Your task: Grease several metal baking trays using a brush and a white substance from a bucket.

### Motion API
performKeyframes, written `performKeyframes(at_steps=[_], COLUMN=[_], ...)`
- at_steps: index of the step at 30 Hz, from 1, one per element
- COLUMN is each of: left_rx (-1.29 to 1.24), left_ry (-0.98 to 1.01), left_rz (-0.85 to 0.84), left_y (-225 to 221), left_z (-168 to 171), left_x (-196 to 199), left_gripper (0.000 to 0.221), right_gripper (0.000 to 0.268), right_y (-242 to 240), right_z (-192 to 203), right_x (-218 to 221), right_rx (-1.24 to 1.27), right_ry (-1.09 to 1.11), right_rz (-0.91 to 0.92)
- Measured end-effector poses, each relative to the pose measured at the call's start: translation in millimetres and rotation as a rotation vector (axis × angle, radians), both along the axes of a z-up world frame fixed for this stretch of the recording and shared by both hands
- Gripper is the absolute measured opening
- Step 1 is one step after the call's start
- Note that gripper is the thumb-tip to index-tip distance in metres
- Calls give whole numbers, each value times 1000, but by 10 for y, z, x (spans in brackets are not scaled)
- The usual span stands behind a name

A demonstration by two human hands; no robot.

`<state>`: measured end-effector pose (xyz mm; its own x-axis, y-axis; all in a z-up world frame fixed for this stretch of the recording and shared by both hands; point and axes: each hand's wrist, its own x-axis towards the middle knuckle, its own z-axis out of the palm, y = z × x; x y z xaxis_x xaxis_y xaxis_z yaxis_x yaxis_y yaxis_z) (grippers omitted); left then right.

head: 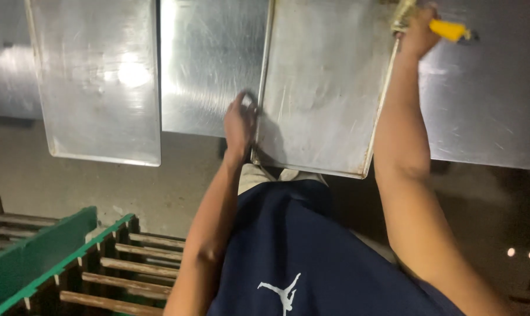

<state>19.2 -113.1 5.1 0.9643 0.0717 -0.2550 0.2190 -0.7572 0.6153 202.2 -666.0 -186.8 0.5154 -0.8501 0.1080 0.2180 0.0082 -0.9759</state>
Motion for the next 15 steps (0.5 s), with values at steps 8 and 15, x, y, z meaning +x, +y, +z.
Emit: performKeyframes(at_steps=[8, 15], left_rx=[-1092, -1236], left_ry=[352, 236], left_rz=[633, 455], left_y=[372, 545], left_z=[-504, 12], left_x=[-1390, -1258], left_gripper=[24, 34], right_gripper=[54, 44], right_y=[913, 1213], right_z=[652, 979], right_x=[-1206, -1832], right_rx=[520, 698], right_ry=[15, -98], right_rz=[348, 318])
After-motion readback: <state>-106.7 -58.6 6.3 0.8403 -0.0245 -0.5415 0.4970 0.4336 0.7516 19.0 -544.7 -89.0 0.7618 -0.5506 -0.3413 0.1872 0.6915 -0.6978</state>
